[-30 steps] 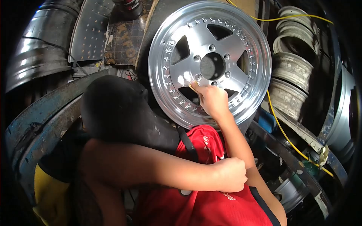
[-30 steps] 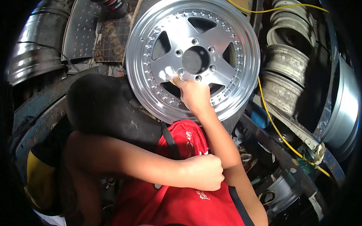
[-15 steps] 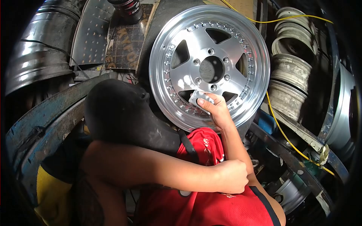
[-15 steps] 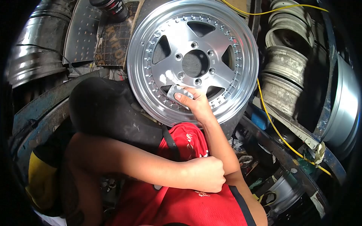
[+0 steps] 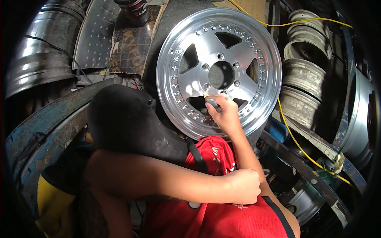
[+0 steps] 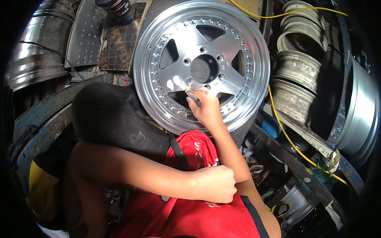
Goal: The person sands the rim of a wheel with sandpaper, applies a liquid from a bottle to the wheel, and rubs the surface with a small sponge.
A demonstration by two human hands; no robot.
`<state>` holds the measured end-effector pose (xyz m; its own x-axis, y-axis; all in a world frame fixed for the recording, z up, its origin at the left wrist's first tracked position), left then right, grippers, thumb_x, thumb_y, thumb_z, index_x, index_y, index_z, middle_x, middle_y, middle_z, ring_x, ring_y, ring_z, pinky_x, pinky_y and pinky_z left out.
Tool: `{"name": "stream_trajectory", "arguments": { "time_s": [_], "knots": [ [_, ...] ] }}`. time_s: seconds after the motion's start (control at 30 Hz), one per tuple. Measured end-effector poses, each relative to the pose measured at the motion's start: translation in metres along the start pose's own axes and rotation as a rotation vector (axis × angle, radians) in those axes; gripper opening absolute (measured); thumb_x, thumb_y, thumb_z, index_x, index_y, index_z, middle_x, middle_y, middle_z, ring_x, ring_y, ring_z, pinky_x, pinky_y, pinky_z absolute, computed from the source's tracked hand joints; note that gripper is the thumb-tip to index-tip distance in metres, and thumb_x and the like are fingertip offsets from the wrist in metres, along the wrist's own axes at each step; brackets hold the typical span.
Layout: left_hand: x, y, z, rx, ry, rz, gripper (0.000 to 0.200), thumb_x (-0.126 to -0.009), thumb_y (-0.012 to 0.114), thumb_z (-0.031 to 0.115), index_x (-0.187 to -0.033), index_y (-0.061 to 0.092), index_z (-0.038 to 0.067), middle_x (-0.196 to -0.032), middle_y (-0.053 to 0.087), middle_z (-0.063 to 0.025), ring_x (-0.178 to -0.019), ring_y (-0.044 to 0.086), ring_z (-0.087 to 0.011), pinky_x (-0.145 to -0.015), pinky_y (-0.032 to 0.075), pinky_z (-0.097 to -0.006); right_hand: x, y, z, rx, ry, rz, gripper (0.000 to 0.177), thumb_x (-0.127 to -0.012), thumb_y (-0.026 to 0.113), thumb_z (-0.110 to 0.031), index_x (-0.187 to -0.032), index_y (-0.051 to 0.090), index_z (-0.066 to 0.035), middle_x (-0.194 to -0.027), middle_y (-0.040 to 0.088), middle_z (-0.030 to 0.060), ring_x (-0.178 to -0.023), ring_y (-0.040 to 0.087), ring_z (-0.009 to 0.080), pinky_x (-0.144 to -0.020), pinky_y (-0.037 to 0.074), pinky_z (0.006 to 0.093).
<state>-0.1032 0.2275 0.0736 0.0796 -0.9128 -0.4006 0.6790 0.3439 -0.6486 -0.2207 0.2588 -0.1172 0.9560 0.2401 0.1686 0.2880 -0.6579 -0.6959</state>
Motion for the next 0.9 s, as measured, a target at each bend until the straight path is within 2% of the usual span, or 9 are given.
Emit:
{"name": "stream_trajectory", "arguments": {
  "time_s": [0.1, 0.2, 0.3, 0.4, 0.5, 0.53, 0.63, 0.73, 0.9],
  "knots": [
    [0.001, 0.0, 0.0, -0.012, -0.004, 0.012, 0.01, -0.08, 0.072, 0.018, -0.073, 0.078, 0.013, -0.071, 0.074, -0.0001, -0.071, 0.073, -0.0198, -0.054, 0.049, -0.0354, -0.01, 0.003, -0.013, 0.086, -0.016, -0.035, 0.02, -0.088, 0.076, -0.01, -0.107, 0.075, -0.004, -0.099, 0.071, 0.0172, -0.08, 0.068, 0.0341, -0.073, 0.055, 0.039],
    [0.001, 0.0, -0.001, -0.028, -0.005, -0.005, 0.01, -0.08, 0.072, 0.018, -0.073, 0.078, 0.014, -0.07, 0.073, 0.0006, -0.071, 0.073, -0.0193, -0.053, 0.048, -0.0349, -0.013, 0.011, 0.001, 0.126, -0.099, -0.068, 0.024, -0.091, 0.074, -0.014, -0.114, 0.076, -0.007, -0.097, 0.07, 0.019, -0.081, 0.069, 0.0366, -0.074, 0.056, 0.0414],
    [0.0, -0.002, -0.001, -0.045, -0.01, -0.019, 0.009, -0.079, 0.073, 0.019, -0.073, 0.078, 0.014, -0.07, 0.073, 0.0014, -0.071, 0.072, -0.0189, -0.052, 0.046, -0.0346, -0.011, 0.015, 0.001, 0.15, 0.022, -0.168, 0.023, -0.092, 0.075, -0.02, -0.111, 0.077, -0.008, -0.099, 0.07, 0.0184, -0.084, 0.069, 0.0378, -0.074, 0.055, 0.0445],
    [0.002, -0.003, -0.002, -0.052, -0.024, 0.033, 0.009, -0.079, 0.073, 0.018, -0.073, 0.078, 0.014, -0.07, 0.073, 0.0019, -0.07, 0.072, -0.0185, -0.051, 0.046, -0.0344, -0.014, 0.012, -0.007, 0.449, 0.077, -0.351, 0.024, -0.093, 0.074, -0.026, -0.111, 0.077, -0.011, -0.096, 0.072, 0.0167, -0.084, 0.07, 0.0368, -0.072, 0.054, 0.0464],
    [0.001, 0.0, -0.001, -0.033, -0.028, 0.029, 0.009, -0.079, 0.073, 0.018, -0.072, 0.077, 0.014, -0.071, 0.074, 0.0019, -0.07, 0.072, -0.0183, -0.051, 0.046, -0.0344, -0.024, 0.017, 0.007, 0.356, 0.065, -0.373, 0.026, -0.093, 0.073, -0.03, -0.114, 0.077, -0.016, -0.089, 0.072, 0.0146, -0.085, 0.07, 0.0348, -0.071, 0.054, 0.0467],
    [0.001, 0.0, -0.001, -0.03, -0.025, 0.015, 0.009, -0.079, 0.073, 0.018, -0.072, 0.077, 0.014, -0.071, 0.074, 0.0018, -0.07, 0.072, -0.0183, -0.051, 0.046, -0.0343, -0.025, 0.019, 0.009, 0.35, -0.005, -0.375, 0.025, -0.094, 0.071, -0.025, -0.117, 0.077, -0.021, -0.084, 0.071, 0.0136, -0.083, 0.07, 0.0342, -0.07, 0.055, 0.0448],
    [0.003, -0.002, 0.0, -0.039, -0.016, -0.043, 0.009, -0.078, 0.074, 0.019, -0.072, 0.077, 0.014, -0.07, 0.073, 0.0017, -0.069, 0.072, -0.0182, -0.051, 0.045, -0.0344, -0.017, 0.009, 0.006, 0.32, -0.034, -0.258, 0.024, -0.093, 0.072, -0.022, -0.116, 0.078, -0.02, -0.08, 0.07, 0.0154, -0.075, 0.068, 0.0369, -0.068, 0.053, 0.044],
    [0.002, 0.001, 0.0, -0.022, -0.024, -0.02, 0.009, -0.077, 0.074, 0.018, -0.071, 0.077, 0.014, -0.069, 0.073, 0.0017, -0.068, 0.071, -0.0179, -0.05, 0.045, -0.0343, -0.023, 0.016, -0.007, 0.41, -0.091, -0.247, 0.027, -0.093, 0.071, -0.017, -0.119, 0.077, -0.02, -0.084, 0.072, 0.0142, -0.078, 0.069, 0.0362, -0.069, 0.054, 0.0429],
    [0.002, 0.003, -0.002, -0.016, -0.049, 0.009, 0.008, -0.077, 0.074, 0.017, -0.07, 0.076, 0.013, -0.068, 0.072, 0.0015, -0.067, 0.07, -0.0176, -0.05, 0.044, -0.0341, -0.023, 0.015, 0.008, 0.298, -0.05, -0.274, 0.029, -0.092, 0.07, -0.014, -0.121, 0.076, -0.018, -0.09, 0.073, 0.0136, -0.085, 0.07, 0.0354, -0.072, 0.055, 0.0441]
  ]
}}
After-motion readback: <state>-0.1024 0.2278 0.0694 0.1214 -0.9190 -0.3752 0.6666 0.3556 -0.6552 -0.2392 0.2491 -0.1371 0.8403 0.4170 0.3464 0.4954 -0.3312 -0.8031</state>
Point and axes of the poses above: each hand's wrist, its own x-axis away from the middle knuckle, its own y-axis out of the palm, z = x × y, the point moved 7 cm from there along -x, towards the middle knuckle
